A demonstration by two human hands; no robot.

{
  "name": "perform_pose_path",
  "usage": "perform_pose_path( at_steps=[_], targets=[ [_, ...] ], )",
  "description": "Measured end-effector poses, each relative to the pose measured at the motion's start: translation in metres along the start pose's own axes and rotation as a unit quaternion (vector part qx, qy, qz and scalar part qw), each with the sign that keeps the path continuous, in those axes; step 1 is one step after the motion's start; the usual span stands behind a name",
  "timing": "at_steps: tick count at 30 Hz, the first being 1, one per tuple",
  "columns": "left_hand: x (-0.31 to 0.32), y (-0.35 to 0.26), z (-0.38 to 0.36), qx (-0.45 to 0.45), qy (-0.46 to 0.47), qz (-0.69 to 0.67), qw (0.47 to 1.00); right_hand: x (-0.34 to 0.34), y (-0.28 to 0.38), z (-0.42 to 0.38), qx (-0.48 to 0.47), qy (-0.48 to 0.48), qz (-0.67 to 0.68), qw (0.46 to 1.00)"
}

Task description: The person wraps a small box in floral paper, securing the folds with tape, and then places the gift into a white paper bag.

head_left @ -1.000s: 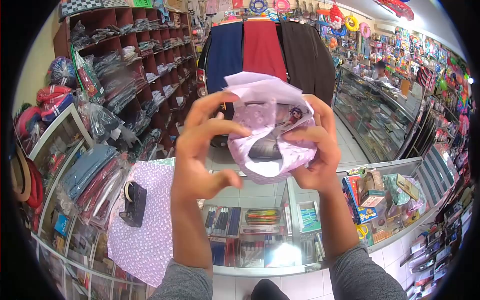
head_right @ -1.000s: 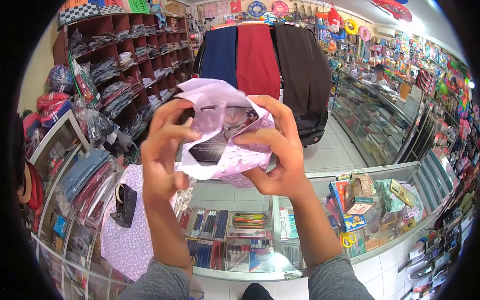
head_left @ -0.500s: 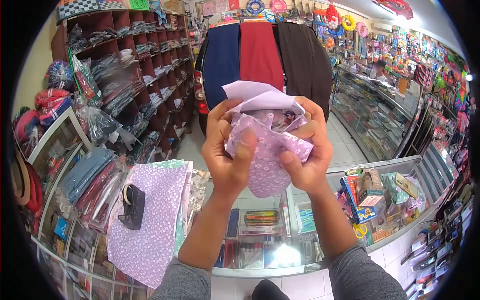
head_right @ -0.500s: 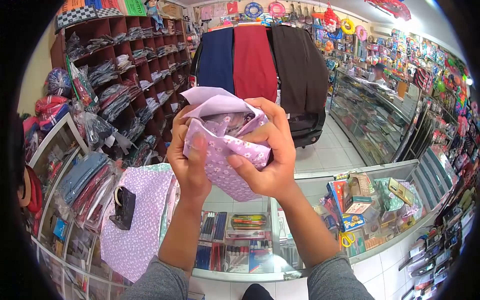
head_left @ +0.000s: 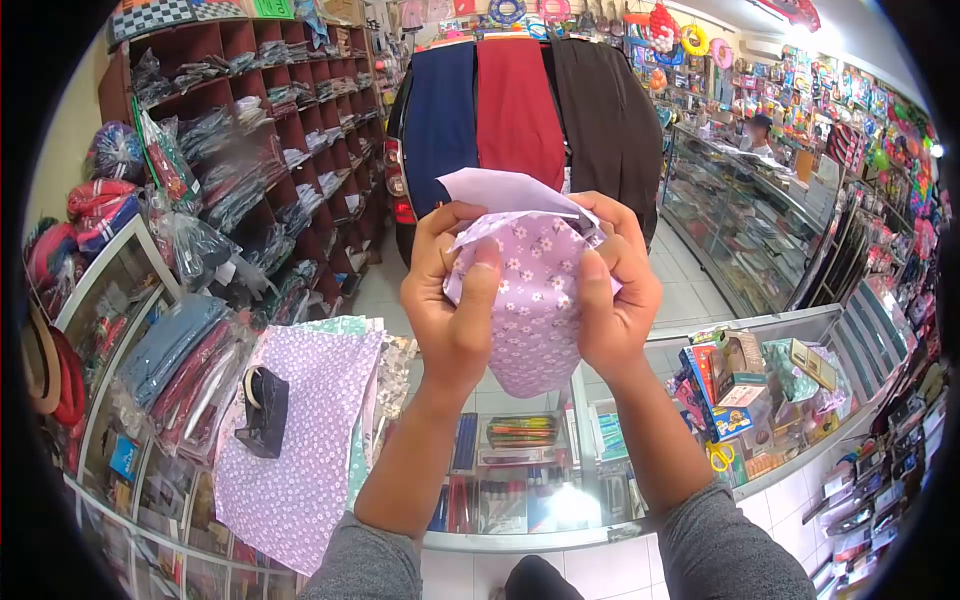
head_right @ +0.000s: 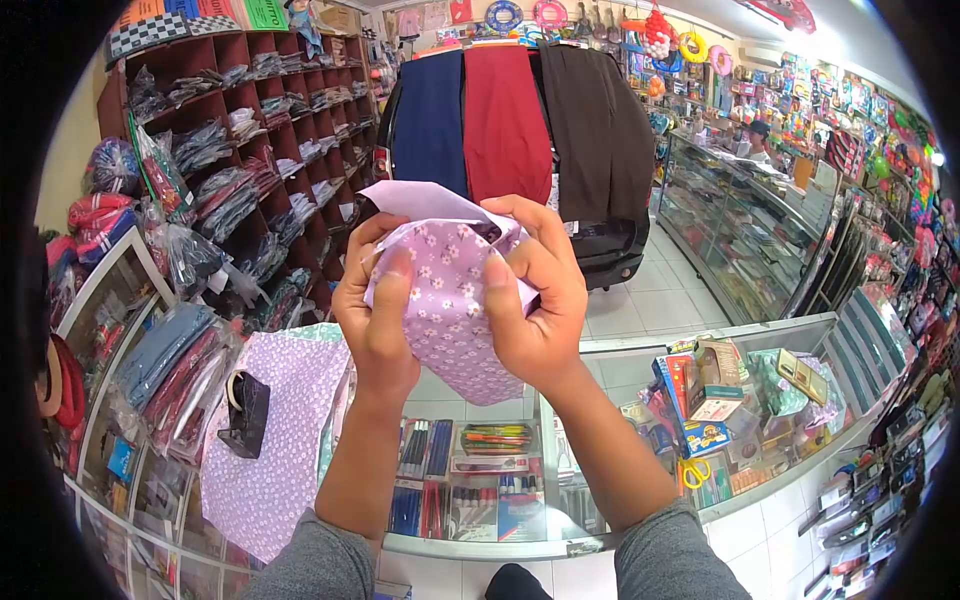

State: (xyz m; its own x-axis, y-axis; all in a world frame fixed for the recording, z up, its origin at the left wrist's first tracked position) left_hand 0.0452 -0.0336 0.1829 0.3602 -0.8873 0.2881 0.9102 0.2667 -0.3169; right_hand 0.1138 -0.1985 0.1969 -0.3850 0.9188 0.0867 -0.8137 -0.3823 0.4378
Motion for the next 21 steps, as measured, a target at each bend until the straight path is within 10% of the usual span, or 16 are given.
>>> perform_pose_path(
  at_steps=[15, 21],
  targets=[
    [0.011, -0.006, 0.005, 0.007, 0.050, -0.096, 0.994, -0.010, 0.007, 0.001, -0.035, -0.043, -0.007, 0.998],
    [0.015, -0.011, 0.009, 0.096, 0.274, 0.033, 0.956, -0.020, 0.009, 0.004, -0.044, -0.048, 0.011, 0.998]
  ],
)
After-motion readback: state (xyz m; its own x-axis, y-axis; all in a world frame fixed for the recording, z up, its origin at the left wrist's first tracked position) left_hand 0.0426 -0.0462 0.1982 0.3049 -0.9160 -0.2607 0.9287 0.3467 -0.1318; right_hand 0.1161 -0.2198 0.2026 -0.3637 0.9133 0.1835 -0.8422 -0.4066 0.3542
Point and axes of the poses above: each hand's wrist, its own z-axis towards the middle knuckle, its own x-axis out of the palm, y = z × x, the point moved 7 cm from there along z, towards the middle knuckle, and after that the axes turned 15 degrees about x, right-handed, at the moved point
